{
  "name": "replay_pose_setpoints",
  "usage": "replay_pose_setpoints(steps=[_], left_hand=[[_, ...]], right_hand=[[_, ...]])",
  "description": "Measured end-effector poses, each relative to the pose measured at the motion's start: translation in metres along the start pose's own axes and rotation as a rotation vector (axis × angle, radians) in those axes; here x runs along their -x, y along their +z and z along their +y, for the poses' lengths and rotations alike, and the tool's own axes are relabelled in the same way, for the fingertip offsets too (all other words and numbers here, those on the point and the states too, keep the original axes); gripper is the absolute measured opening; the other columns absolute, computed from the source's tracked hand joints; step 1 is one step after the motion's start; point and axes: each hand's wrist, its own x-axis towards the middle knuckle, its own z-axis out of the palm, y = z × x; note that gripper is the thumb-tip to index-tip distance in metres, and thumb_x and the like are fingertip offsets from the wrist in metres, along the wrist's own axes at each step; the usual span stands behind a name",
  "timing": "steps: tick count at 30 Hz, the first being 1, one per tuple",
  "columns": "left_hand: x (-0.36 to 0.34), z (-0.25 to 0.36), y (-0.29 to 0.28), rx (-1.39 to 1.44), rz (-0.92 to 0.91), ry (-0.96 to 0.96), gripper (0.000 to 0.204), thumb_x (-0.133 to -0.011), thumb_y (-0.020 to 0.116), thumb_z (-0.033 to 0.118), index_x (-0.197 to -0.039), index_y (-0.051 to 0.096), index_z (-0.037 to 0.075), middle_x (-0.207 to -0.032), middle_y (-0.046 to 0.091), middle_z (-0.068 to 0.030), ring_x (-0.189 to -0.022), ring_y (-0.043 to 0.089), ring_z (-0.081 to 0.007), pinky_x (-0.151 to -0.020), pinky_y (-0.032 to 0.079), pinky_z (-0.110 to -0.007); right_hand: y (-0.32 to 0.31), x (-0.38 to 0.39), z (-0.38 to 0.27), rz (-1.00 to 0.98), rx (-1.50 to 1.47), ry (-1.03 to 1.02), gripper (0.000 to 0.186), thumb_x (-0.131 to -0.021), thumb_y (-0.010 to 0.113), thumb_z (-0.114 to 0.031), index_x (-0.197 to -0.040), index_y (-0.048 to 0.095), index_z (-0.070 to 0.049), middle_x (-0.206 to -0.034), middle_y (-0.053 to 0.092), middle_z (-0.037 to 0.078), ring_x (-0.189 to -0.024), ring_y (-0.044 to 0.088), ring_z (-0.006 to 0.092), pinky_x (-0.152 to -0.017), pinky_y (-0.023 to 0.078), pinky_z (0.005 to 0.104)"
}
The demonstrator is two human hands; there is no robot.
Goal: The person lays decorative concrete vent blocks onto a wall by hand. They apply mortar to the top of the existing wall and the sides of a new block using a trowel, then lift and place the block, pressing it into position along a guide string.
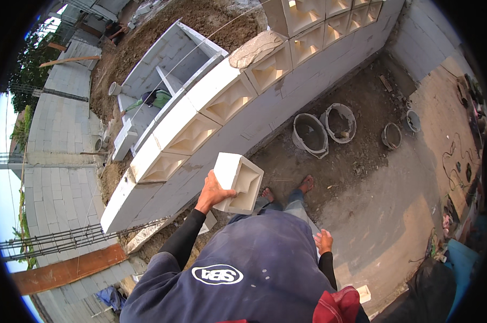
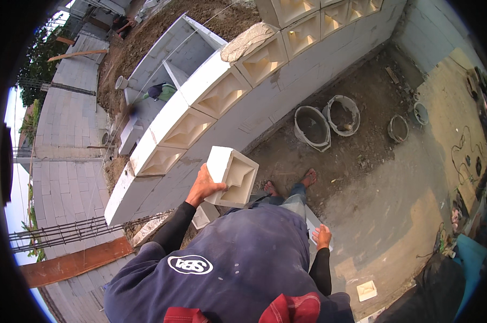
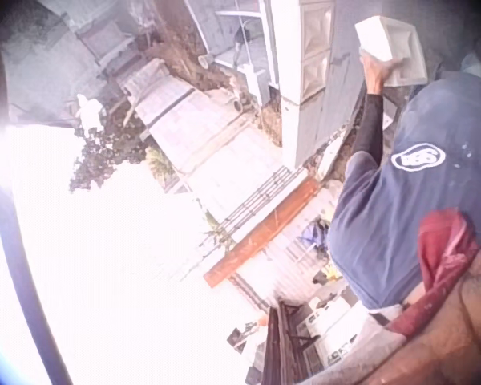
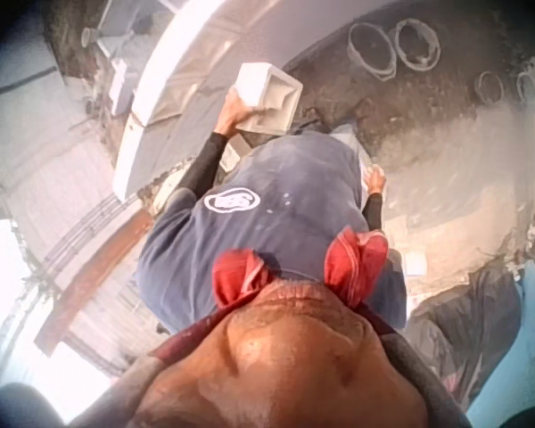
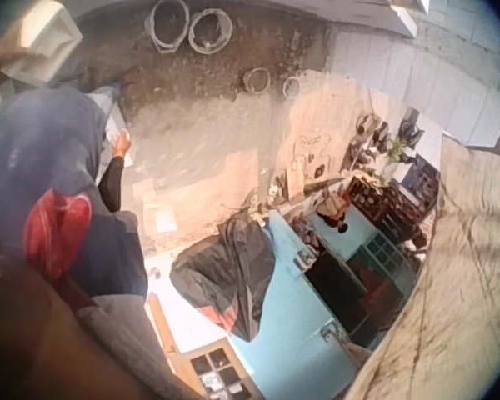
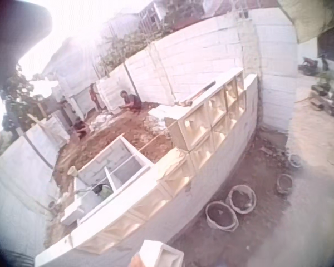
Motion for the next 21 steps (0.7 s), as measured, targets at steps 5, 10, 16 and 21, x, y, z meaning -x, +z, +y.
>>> replay_pose_setpoints(steps=[5, 10, 16, 21], left_hand=[[-0.036, -0.003, 0.000, -0.077, -0.054, 0.059, 0.105, -0.054, 0.091, 0.037, -0.136, 0.039, -0.005, -0.125, 0.052, -0.0257, -0.117, 0.057, -0.0403, -0.099, 0.053, -0.048], [-0.059, 0.020, 0.016, -0.299, -0.090, 0.045, 0.114, -0.052, 0.092, 0.038, -0.142, 0.034, -0.003, -0.134, 0.050, -0.0286, -0.121, 0.058, -0.0438, -0.100, 0.053, -0.049], [-0.089, 0.040, 0.060, -0.391, -0.217, 0.121, 0.114, -0.056, 0.089, 0.037, -0.146, 0.032, -0.003, -0.134, 0.050, -0.0297, -0.128, 0.050, -0.0441, -0.107, 0.047, -0.049], [-0.121, 0.017, 0.105, -0.550, -0.242, 0.025, 0.124, -0.052, 0.095, 0.042, -0.150, 0.030, 0.004, -0.138, 0.050, -0.0239, -0.128, 0.052, -0.0466, -0.100, 0.048, -0.059]], right_hand=[[0.015, 0.028, 0.011, -0.020, 0.127, -0.063, 0.057, -0.099, 0.061, -0.050, -0.140, 0.054, -0.012, -0.113, 0.069, 0.011, -0.093, 0.070, 0.0252, -0.060, 0.051, 0.0354], [0.045, 0.073, -0.010, -0.136, 0.247, -0.138, 0.069, -0.092, 0.066, -0.061, -0.137, 0.059, -0.010, -0.118, 0.068, 0.012, -0.102, 0.067, 0.0266, -0.070, 0.054, 0.0398], [0.090, 0.076, -0.028, -0.161, 0.551, -0.151, 0.094, -0.085, 0.070, -0.063, -0.150, 0.046, 0.001, -0.149, 0.052, 0.026, -0.140, 0.048, 0.0391, -0.114, 0.040, 0.0439], [0.109, 0.049, -0.023, -0.138, 0.773, -0.154, 0.102, -0.079, 0.075, -0.065, -0.149, 0.045, 0.003, -0.148, 0.051, 0.029, -0.142, 0.045, 0.0419, -0.116, 0.038, 0.0453]])
